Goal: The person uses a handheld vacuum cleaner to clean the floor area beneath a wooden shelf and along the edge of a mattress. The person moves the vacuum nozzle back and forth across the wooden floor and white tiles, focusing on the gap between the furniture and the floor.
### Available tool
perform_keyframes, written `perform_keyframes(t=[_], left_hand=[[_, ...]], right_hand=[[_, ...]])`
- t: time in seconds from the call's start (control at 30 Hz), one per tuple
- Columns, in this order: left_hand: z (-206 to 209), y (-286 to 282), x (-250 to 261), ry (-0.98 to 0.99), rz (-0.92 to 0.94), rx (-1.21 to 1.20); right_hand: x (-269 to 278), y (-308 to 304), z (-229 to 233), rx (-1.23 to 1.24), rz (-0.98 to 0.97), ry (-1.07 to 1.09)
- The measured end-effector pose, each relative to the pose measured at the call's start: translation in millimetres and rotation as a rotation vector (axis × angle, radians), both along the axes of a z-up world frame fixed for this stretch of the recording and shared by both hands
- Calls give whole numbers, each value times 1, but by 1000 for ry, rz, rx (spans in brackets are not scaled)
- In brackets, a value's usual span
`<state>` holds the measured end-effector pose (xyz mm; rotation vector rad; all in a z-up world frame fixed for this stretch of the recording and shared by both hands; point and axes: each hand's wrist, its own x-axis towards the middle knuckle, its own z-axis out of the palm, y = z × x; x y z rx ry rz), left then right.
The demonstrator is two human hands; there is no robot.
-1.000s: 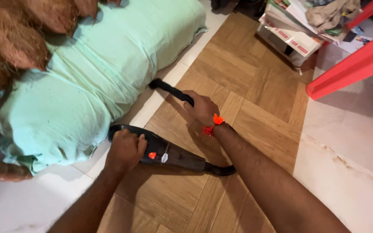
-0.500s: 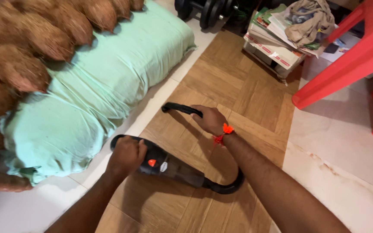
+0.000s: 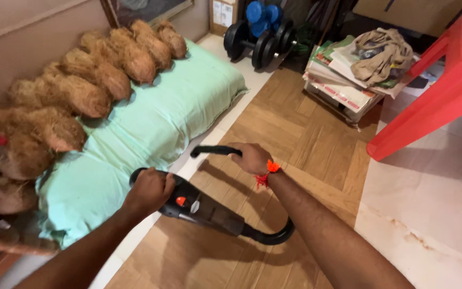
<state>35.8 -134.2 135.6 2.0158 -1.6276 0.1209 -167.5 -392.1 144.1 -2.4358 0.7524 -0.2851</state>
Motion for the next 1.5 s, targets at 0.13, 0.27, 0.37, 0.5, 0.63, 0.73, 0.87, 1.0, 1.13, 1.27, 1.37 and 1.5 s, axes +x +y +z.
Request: perform_keyframes(t=[0.13, 0.27, 0.37, 0.5, 0.63, 0.73, 0.87, 1.0, 1.13, 1.27, 1.37, 1.5], left_hand=[[-4, -3, 15, 5, 39, 143], [-5, -13, 37, 26, 24, -9], [-7, -34, 40, 33, 138, -74], [-1, -62, 38, 107, 89, -47], [-22, -110, 43, 143, 47, -38], [-44, -147, 42, 97, 76, -35], [-54, -159, 41, 70, 131, -38], [-65, -160, 17, -60, 184, -25], [-83, -144, 0, 37, 243, -4], [-104, -151, 4, -123, 158, 56], [-122, -150, -5, -94, 227, 72], [-116, -148, -10, 53, 346, -4]], right_hand=[[18, -20, -15, 4, 98, 17], [57, -40, -12, 59, 106, 213], [74, -53, 1, 34, 165, 226], [82, -70, 14, 35, 280, 164], [87, -103, 8, 23, 202, 184], [77, -129, -4, -7, 219, 158], [79, -160, -13, 149, 196, 193], [69, -170, -24, 54, 289, 39], [65, -164, -34, 32, 298, 50], [62, -164, -49, 71, 247, 77], [54, -160, -63, 108, 235, 108], [64, -148, -56, 152, 256, 84]])
